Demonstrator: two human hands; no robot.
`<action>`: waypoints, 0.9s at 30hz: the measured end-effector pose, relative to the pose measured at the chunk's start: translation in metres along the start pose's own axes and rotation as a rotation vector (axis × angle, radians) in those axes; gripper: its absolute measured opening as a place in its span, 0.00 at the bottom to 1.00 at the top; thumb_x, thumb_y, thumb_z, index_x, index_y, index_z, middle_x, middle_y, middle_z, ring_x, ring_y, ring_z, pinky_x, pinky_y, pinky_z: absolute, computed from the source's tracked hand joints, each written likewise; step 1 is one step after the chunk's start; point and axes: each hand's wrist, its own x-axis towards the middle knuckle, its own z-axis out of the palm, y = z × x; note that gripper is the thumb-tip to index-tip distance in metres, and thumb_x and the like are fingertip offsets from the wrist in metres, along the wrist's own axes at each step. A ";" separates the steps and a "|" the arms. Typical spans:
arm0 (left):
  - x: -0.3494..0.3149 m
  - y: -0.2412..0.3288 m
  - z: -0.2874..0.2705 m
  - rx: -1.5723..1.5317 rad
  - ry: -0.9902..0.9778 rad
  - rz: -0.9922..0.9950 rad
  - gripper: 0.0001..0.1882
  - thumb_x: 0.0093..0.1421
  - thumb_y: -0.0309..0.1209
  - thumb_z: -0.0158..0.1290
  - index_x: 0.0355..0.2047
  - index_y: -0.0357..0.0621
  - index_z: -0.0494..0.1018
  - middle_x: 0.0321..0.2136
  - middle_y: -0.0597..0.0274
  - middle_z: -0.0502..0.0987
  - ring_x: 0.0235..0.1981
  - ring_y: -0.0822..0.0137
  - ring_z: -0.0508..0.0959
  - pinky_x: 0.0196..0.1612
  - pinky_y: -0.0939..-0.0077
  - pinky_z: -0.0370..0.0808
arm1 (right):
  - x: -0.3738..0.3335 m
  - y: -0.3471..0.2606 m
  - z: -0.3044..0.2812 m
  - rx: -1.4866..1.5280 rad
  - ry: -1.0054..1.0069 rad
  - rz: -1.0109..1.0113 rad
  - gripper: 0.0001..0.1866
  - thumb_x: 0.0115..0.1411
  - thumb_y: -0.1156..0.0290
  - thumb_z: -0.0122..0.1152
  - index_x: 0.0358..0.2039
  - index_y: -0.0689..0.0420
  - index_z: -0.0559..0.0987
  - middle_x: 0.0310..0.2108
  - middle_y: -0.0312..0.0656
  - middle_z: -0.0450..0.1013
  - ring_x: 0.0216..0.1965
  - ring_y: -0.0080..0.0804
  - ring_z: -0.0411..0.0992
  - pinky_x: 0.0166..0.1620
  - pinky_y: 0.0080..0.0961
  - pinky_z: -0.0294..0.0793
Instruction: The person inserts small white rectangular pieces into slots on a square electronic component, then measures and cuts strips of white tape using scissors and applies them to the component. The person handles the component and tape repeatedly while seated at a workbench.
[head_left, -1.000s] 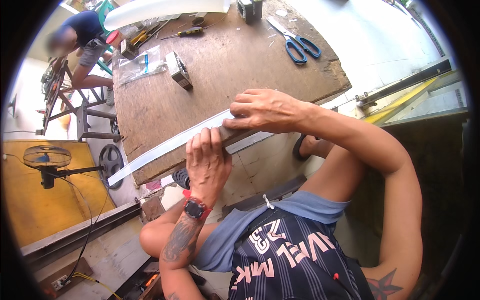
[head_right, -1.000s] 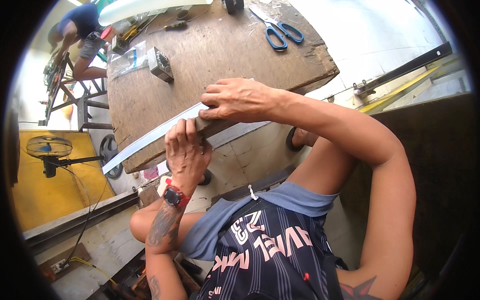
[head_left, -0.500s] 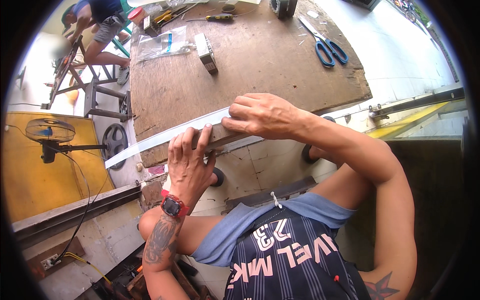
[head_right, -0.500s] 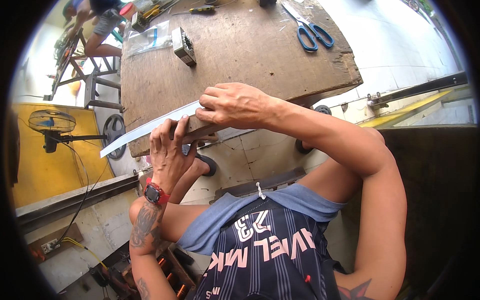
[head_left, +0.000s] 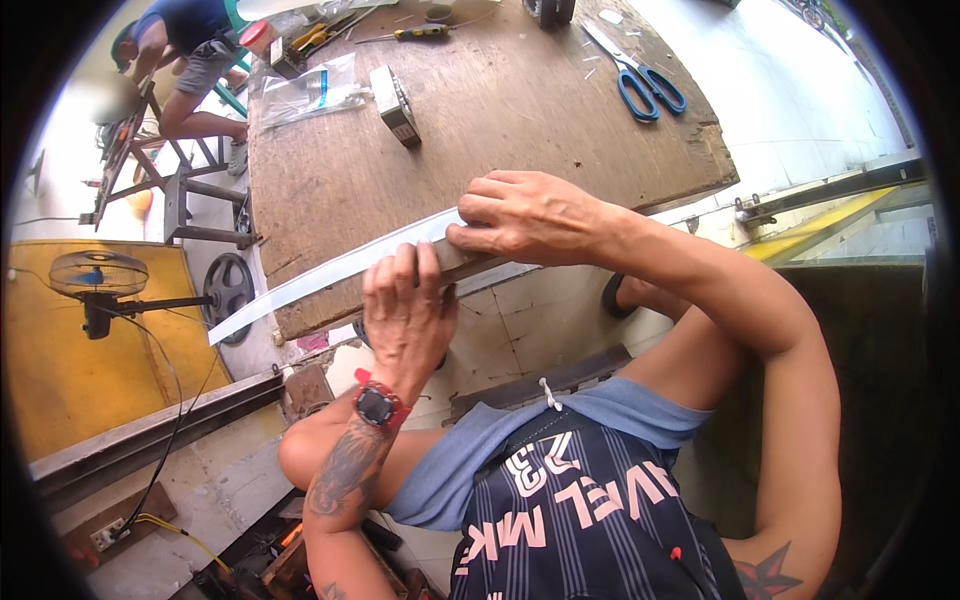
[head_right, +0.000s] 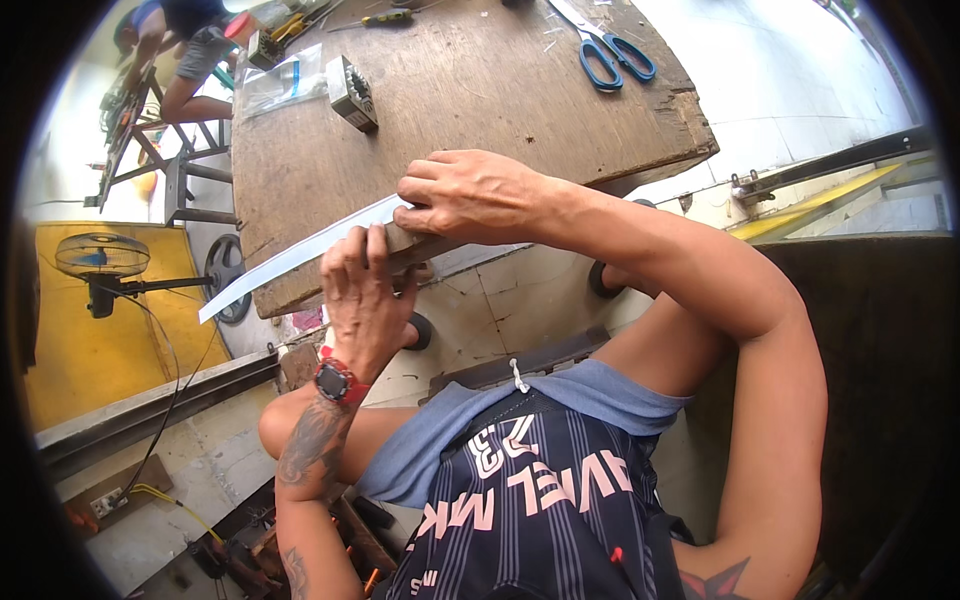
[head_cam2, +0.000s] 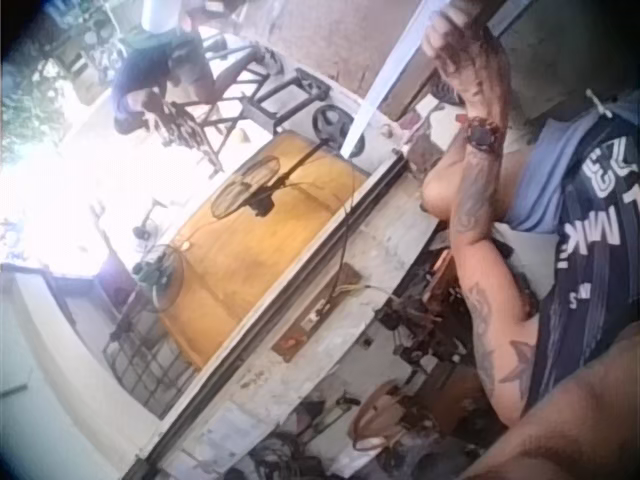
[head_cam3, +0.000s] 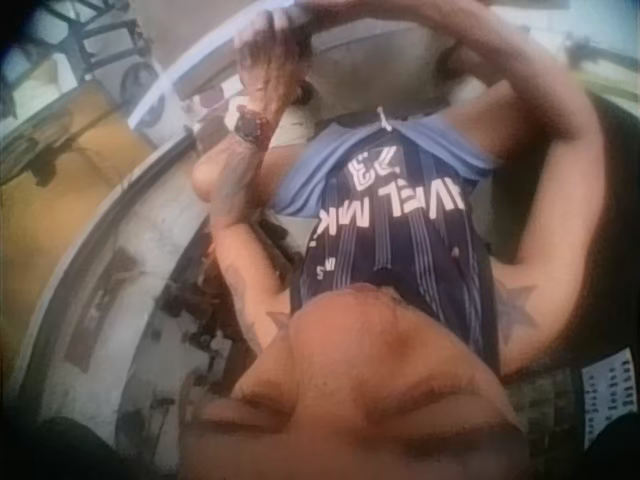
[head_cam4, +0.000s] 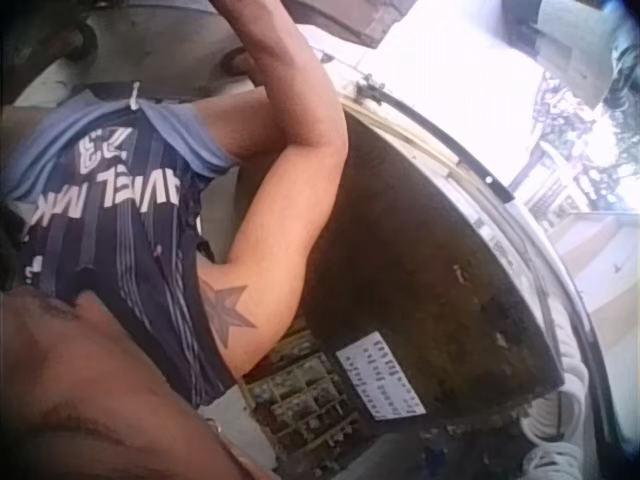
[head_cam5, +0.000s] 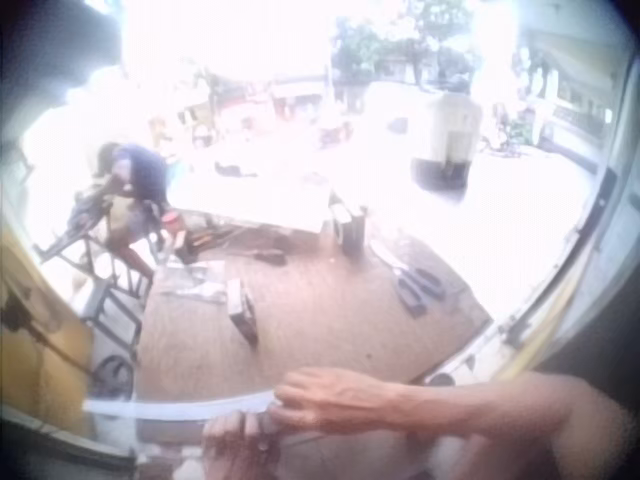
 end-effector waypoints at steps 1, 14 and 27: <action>0.002 0.002 0.002 -0.020 -0.014 -0.002 0.46 0.50 0.41 0.69 0.69 0.53 0.64 0.58 0.56 0.64 0.63 0.54 0.64 0.69 0.55 0.63 | 0.000 0.000 0.000 0.004 -0.008 -0.006 0.20 0.57 0.70 0.63 0.51 0.53 0.76 0.39 0.38 0.71 0.42 0.33 0.75 0.48 0.30 0.81; 0.012 0.018 0.010 -0.071 0.054 0.008 0.46 0.51 0.41 0.70 0.68 0.49 0.60 0.59 0.50 0.62 0.62 0.49 0.63 0.67 0.49 0.62 | -0.012 0.005 -0.008 -0.029 -0.009 0.014 0.20 0.57 0.69 0.63 0.51 0.53 0.77 0.40 0.38 0.72 0.42 0.34 0.76 0.47 0.29 0.82; 0.020 0.034 0.012 -0.002 0.084 0.032 0.46 0.50 0.43 0.69 0.68 0.47 0.63 0.59 0.56 0.65 0.62 0.55 0.64 0.69 0.54 0.61 | -0.028 0.016 -0.021 0.000 -0.004 -0.020 0.20 0.56 0.69 0.65 0.50 0.54 0.76 0.40 0.38 0.71 0.42 0.34 0.76 0.48 0.32 0.83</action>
